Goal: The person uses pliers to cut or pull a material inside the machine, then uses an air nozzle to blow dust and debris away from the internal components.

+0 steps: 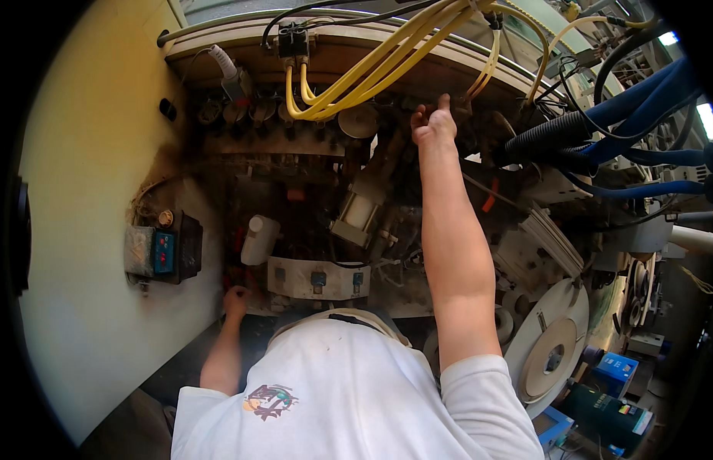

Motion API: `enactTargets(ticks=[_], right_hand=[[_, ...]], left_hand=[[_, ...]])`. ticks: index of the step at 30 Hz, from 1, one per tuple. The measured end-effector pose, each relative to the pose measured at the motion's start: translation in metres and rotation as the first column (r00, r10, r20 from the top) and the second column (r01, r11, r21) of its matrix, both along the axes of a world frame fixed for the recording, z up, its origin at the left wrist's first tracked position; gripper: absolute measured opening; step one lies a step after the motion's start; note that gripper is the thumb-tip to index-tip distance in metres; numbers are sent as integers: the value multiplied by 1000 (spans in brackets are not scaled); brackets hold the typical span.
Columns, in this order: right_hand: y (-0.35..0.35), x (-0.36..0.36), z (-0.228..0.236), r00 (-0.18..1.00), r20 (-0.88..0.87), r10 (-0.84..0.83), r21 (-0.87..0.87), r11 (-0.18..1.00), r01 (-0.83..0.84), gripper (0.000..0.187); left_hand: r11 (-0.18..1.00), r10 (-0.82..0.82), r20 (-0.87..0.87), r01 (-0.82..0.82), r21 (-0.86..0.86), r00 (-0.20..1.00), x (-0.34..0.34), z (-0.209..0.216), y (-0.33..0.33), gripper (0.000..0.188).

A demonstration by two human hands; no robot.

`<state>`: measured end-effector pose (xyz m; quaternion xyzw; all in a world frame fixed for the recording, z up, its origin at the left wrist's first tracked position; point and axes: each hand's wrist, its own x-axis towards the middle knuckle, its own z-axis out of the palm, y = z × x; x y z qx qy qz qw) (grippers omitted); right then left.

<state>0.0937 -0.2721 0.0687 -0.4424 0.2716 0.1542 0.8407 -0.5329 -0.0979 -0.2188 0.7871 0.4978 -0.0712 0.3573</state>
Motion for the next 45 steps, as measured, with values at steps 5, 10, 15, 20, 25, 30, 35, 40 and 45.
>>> enactTargets(ticks=[5,10,15,20,25,30,35,40,45], right_hand=[[-1,13,-19,995,96,35,78,996,-43,35],[2,-2,-15,993,120,-17,177,984,-5,31],[-8,-21,-18,982,186,22,283,956,-74,31],[-32,-100,1,930,290,225,3,972,-236,24],[-90,-186,-17,651,272,709,-356,702,-616,32],[-100,-272,17,583,375,721,-88,654,-752,49],[-121,-228,65,760,254,598,-261,799,-541,29],[-149,-117,112,678,59,732,-524,601,-604,26],[-121,-56,136,633,-77,770,-533,505,-679,21]], left_hand=[[935,308,190,-260,-242,932,-13,14,16,22],[832,450,121,-367,-416,885,-34,108,5,34],[750,470,121,-323,-577,874,-57,192,-8,41],[734,487,215,-263,-626,847,-11,277,-24,43],[698,489,528,53,-714,694,86,329,-51,45],[33,779,339,505,-863,528,214,336,-110,60],[150,636,376,370,-917,674,311,312,-162,37],[360,299,527,418,-834,795,394,299,-191,37],[283,341,475,393,-875,812,452,303,-204,34]])
